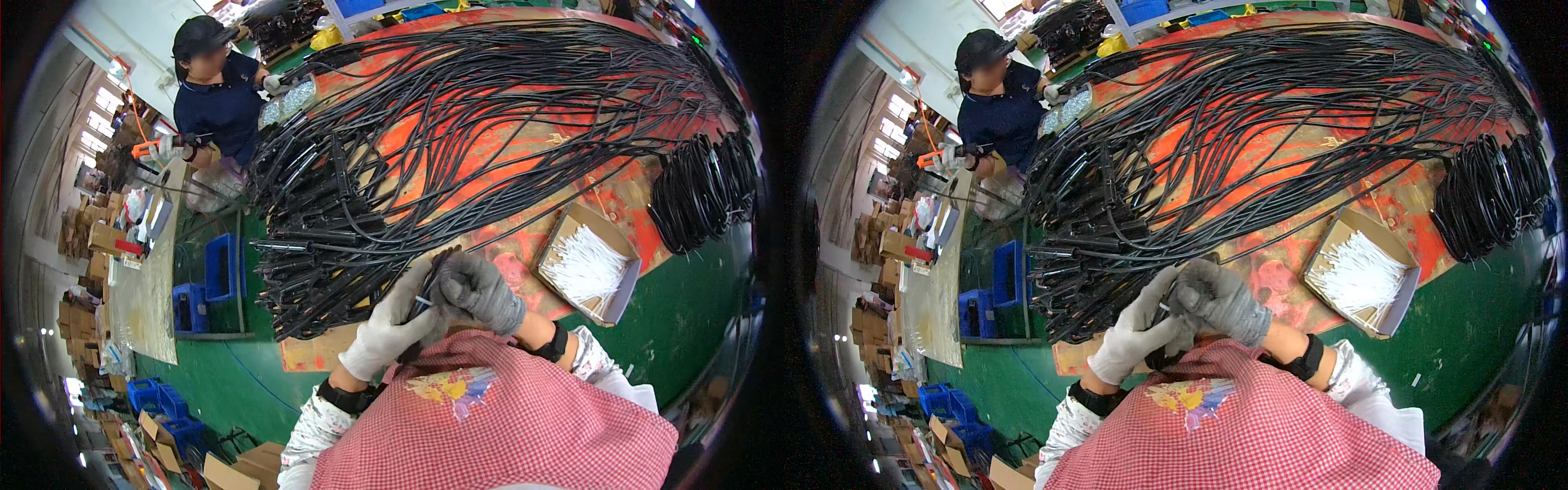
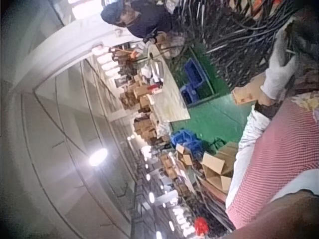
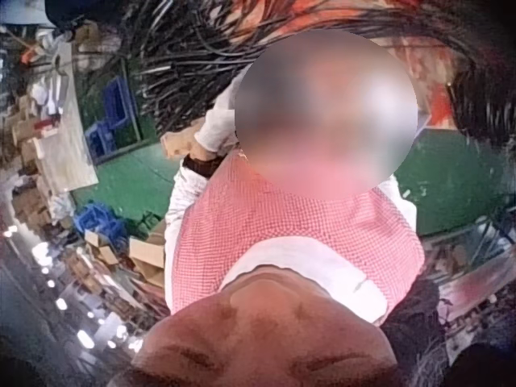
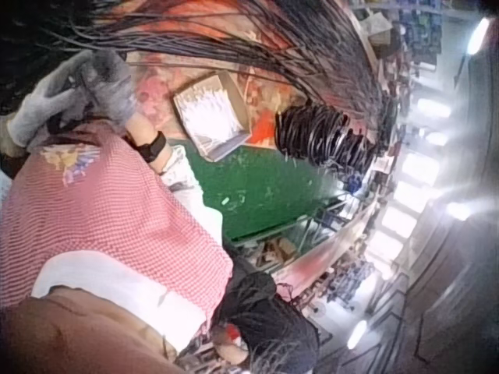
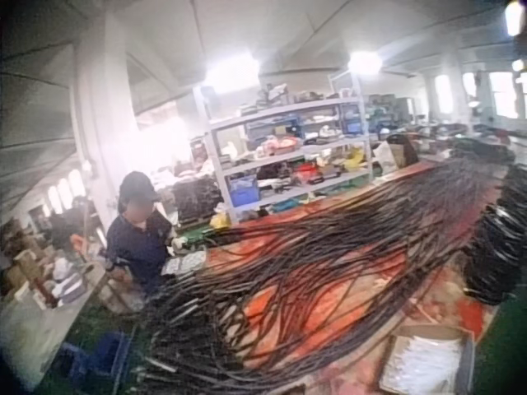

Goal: Coiling long black cables and securing them with plastic ties.

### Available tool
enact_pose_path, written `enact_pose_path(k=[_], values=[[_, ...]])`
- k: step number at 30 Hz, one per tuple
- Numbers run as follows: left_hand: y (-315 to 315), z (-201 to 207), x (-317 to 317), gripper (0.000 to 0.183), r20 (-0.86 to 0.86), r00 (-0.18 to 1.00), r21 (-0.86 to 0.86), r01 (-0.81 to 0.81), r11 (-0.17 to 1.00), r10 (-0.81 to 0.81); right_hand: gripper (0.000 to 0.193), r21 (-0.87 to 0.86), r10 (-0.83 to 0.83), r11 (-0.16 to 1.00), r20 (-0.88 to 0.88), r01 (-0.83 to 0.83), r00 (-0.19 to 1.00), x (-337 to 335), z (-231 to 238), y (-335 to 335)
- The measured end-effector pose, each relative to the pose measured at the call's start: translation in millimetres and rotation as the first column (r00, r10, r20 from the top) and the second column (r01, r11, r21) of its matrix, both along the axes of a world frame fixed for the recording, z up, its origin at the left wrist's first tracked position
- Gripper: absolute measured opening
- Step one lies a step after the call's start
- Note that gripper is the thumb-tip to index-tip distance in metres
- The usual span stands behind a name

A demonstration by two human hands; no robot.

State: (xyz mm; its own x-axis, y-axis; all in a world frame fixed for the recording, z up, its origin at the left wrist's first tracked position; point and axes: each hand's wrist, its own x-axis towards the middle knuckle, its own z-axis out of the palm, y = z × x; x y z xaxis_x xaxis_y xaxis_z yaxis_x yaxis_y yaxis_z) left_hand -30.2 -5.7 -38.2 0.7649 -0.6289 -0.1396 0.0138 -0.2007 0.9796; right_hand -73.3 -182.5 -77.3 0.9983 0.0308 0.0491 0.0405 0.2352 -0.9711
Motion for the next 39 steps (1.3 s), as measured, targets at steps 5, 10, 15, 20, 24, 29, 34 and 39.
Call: enact_pose_path(k=[5, 10, 15, 20, 24, 29, 34, 39], values=[[8, 6, -4, 0.072, -0.461, 0.881, -0.273, -0.033, 0.961, -0.100, 0.032, -0.031, 0.186, 0.982, -0.009, -0.186, 0.982, 3, -8, 5], [-2, 3, -11, 0.070, -0.604, 0.791, -0.371, -0.172, 0.913, -0.097, 0.026, 0.003, 0.167, 0.986, -0.102, -0.167, 0.981, -8, -27, -7], [-15, 8, -28, 0.073, -0.571, 0.819, -0.178, -0.180, 0.967, 0.048, 0.020, -0.044, 0.166, 0.985, 0.007, -0.165, 0.986, -27, -55, 5], [-9, 29, -19, 0.049, -0.306, 0.916, 0.099, -0.241, 0.966, 0.260, 0.023, -0.226, 0.053, 0.973, 0.015, -0.048, 0.998, -45, -62, -36], [13, 26, -9, 0.038, -0.487, 0.751, 0.057, -0.483, 0.874, 0.446, 0.037, -0.774, -0.882, 0.163, 0.164, 0.612, 0.442, -106, -74, -170], [18, 15, -10, 0.034, -0.519, 0.781, 0.043, -0.382, 0.923, 0.347, 0.047, -0.939, -0.944, -0.028, 0.138, 0.342, 0.301, -201, -131, -244], [4, 37, -10, 0.029, -0.446, 0.813, 0.156, -0.342, 0.926, 0.375, 0.039, -0.888, -0.866, 0.349, -0.183, 0.299, 0.466, -196, -129, -190], [3, 65, -19, 0.028, -0.129, 0.859, 0.256, -0.454, 0.854, 0.495, 0.040, -0.883, -0.612, 0.468, -0.292, 0.039, 0.734, -123, -99, -106]])
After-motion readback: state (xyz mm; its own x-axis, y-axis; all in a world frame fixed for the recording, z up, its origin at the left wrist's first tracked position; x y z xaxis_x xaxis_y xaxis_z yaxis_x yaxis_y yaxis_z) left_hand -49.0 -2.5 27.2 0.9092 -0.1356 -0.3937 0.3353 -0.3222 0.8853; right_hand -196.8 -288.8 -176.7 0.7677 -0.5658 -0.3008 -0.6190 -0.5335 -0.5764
